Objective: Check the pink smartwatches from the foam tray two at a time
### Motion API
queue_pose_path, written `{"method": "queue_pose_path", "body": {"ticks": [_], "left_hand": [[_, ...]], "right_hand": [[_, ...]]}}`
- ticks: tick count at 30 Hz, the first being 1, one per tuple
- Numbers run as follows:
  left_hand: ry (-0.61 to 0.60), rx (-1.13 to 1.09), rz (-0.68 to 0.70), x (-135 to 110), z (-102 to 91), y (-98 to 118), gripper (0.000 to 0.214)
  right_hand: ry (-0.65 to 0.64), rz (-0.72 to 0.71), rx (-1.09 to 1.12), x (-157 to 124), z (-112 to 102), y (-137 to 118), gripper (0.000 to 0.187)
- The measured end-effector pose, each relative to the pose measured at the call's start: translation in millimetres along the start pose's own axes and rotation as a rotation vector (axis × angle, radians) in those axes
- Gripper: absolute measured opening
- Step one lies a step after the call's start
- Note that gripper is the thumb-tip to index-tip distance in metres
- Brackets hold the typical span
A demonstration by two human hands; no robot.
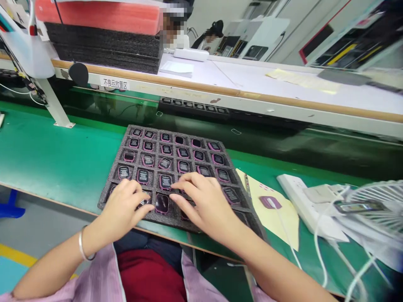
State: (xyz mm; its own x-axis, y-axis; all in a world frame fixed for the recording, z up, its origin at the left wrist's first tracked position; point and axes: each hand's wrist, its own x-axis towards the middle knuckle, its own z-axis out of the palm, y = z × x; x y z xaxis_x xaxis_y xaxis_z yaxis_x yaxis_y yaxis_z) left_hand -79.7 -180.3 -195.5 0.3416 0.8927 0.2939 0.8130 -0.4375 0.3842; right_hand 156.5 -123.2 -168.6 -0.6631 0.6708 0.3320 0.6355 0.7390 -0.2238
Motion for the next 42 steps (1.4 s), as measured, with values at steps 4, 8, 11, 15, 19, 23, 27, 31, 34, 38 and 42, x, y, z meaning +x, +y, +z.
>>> {"method": "queue_pose_path", "body": {"ticks": [4, 8, 11, 15, 19, 23, 27, 31, 34, 38, 42], "left_hand": [[-0.08, 0.244, -0.003, 24.9, 25.4, 30.1, 0.027], [-0.155, 0.36, -0.03, 39.3, 29.8, 43.4, 0.037], [-0.194, 0.296, -0.038, 41.9, 28.7, 43.8, 0.037], [-0.192, 0.107, -0.119, 39.9, 33.2, 43.1, 0.028], [-0.276, -0.045, -0.057, 43.0, 27.5, 46.0, 0.013], [-0.162, -0.376, -0.177, 65.7, -1.8, 42.7, 0.009], [-0.064, -0.917, -0.337, 103.2, -26.8, 30.6, 0.029], [-0.092, -1.094, -0.489, 134.4, -30.5, 20.3, 0.048], [-0.086, -1.1, -0.487, 148.7, -27.6, 18.5, 0.048], [-0.033, -1.029, -0.462, 158.7, -22.4, 19.7, 0.041], [0.072, -0.83, -0.361, 159.0, -12.2, 16.5, 0.03]], "right_hand": [[-0.128, 0.067, -0.252, -24.9, -6.0, 18.8, 0.035], [-0.186, 0.058, -0.368, -42.6, 10.8, 23.0, 0.029], [-0.153, 0.087, -0.224, -48.4, 20.3, 24.7, 0.019], [-0.102, 0.201, 0.082, -50.3, 18.9, 21.7, 0.021], [-0.214, 0.167, 0.282, -47.2, 5.2, 14.8, 0.011], [-0.155, 0.164, 0.672, -32.5, -11.3, 27.1, 0.007], [-0.178, 0.375, 1.356, 0.1, -14.4, 54.7, 0.027], [-0.054, 0.548, 1.719, 36.6, -12.4, 71.2, 0.039], [-0.012, 0.511, 1.817, 52.7, -16.2, 72.7, 0.038], [-0.005, 0.422, 1.816, 58.6, -18.2, 72.5, 0.045], [-0.023, 0.405, 1.81, 56.3, -6.5, 78.1, 0.048]]}}
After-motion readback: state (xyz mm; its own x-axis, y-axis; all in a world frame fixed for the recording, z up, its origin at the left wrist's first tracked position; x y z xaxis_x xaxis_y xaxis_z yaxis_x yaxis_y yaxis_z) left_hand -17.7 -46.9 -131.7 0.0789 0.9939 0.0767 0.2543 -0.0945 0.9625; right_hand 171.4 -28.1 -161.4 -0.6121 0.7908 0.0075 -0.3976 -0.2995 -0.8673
